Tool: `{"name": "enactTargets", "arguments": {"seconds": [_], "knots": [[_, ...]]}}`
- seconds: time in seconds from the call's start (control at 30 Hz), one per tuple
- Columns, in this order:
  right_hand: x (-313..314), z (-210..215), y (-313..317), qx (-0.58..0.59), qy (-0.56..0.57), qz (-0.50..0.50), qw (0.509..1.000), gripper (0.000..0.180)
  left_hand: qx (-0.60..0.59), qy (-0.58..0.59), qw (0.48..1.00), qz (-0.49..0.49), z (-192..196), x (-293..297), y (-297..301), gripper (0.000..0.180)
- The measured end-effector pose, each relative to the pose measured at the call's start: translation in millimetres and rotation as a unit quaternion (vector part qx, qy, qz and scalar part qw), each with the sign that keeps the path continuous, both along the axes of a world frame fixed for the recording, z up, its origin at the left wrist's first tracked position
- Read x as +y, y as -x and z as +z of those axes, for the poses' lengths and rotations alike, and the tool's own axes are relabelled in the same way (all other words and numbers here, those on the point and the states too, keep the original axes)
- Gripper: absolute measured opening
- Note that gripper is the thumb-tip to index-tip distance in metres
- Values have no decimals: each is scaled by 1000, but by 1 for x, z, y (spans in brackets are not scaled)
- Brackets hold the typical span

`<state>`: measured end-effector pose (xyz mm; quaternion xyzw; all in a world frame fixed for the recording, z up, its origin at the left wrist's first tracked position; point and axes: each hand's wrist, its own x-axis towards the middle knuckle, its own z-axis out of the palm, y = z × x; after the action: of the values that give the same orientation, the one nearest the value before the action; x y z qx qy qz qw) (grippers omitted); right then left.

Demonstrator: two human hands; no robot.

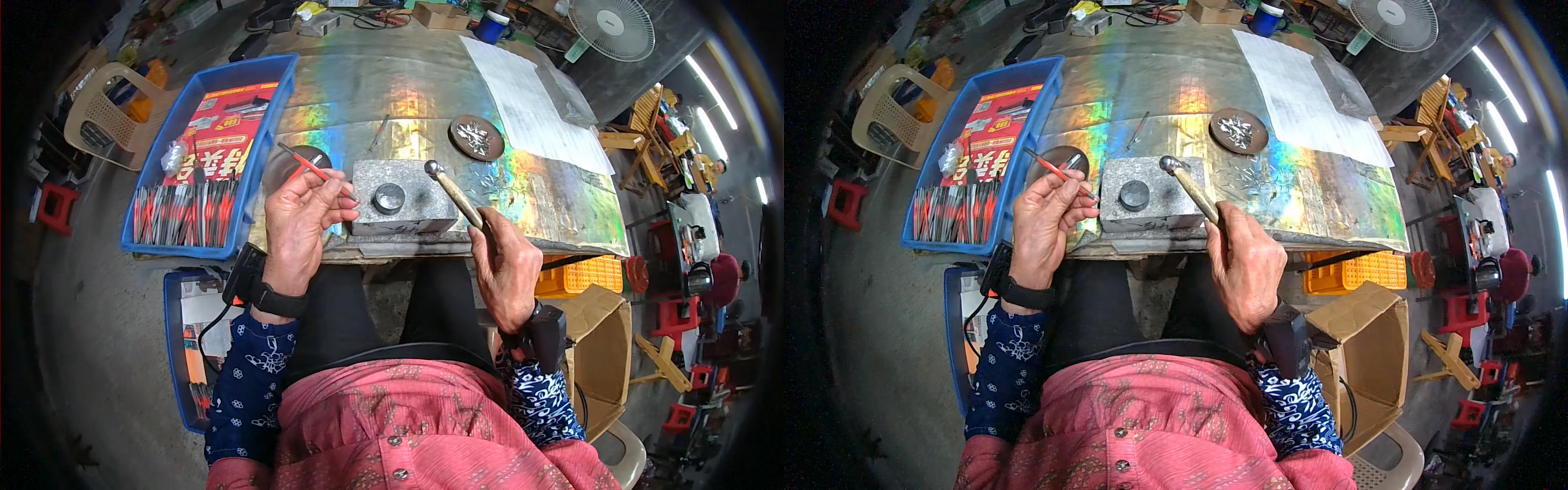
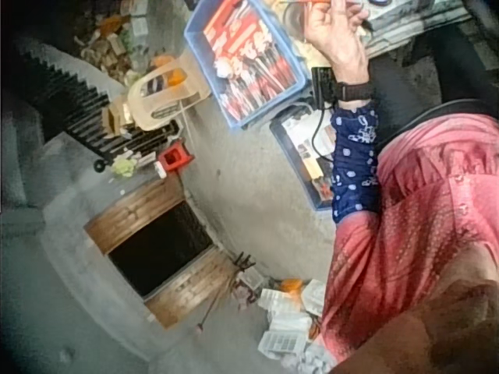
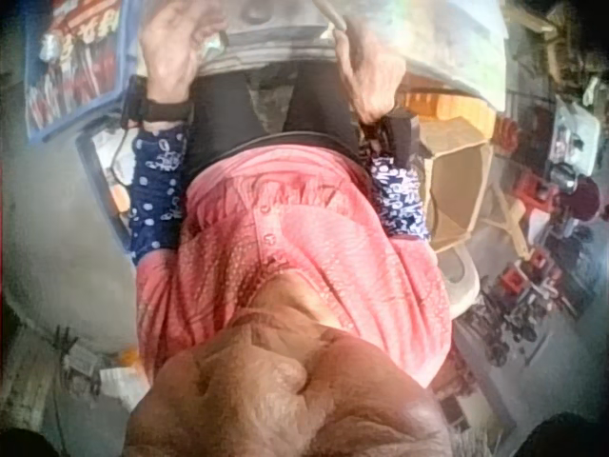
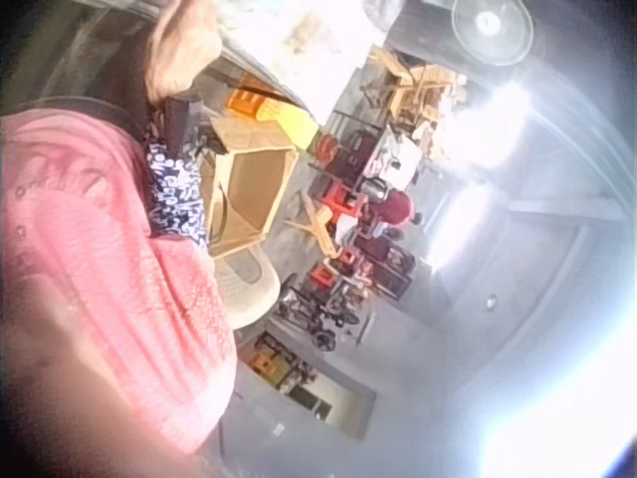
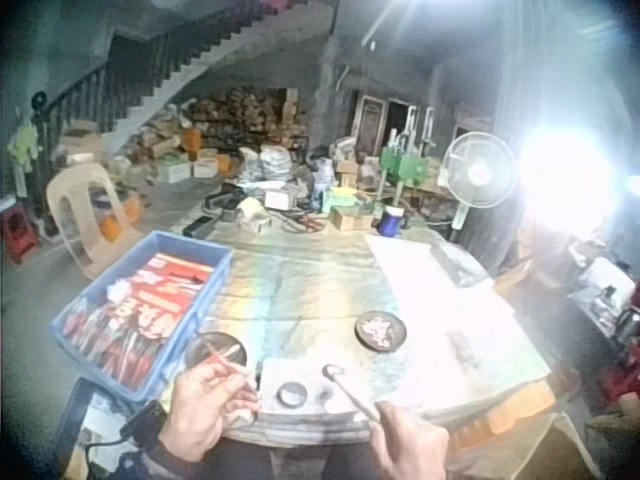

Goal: The person repeatedly picks small metal pins from a blue tray, places them on a metal block, and taps them with a hammer. They occasionally adjust the pin with a red-handled tool and return finished pieces to a small dish on the table.

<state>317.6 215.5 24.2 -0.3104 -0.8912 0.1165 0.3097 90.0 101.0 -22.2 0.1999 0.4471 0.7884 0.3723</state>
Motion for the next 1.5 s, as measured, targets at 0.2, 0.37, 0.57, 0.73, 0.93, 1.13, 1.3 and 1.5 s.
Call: {"name": "enactTargets", "arguments": {"seconds": [0.2,0.37,0.57,0.73,0.93,1.13,1.3,1.5], "knots": [[7,-27,4,-36,-71,-27,996,31,92,26,995,42,-8,-15,13,16],[3,-41,5,-71,-74,-39,994,42,459,240,844,136,-16,-30,42,19],[0,-48,6,-80,-25,-39,996,45,681,364,619,143,-30,-28,47,13],[1,-49,6,-93,-1,-42,995,42,727,363,564,146,-42,-21,48,8],[2,-49,5,-110,19,-42,993,38,748,380,526,143,-54,-18,51,8],[4,-50,4,-121,36,-40,991,38,758,358,524,154,-58,-13,53,7],[6,-52,5,-122,28,-39,991,39,747,366,536,146,-42,-16,46,5],[5,-52,7,-100,23,-35,994,34,684,296,598,294,-14,-67,48,13]]}}
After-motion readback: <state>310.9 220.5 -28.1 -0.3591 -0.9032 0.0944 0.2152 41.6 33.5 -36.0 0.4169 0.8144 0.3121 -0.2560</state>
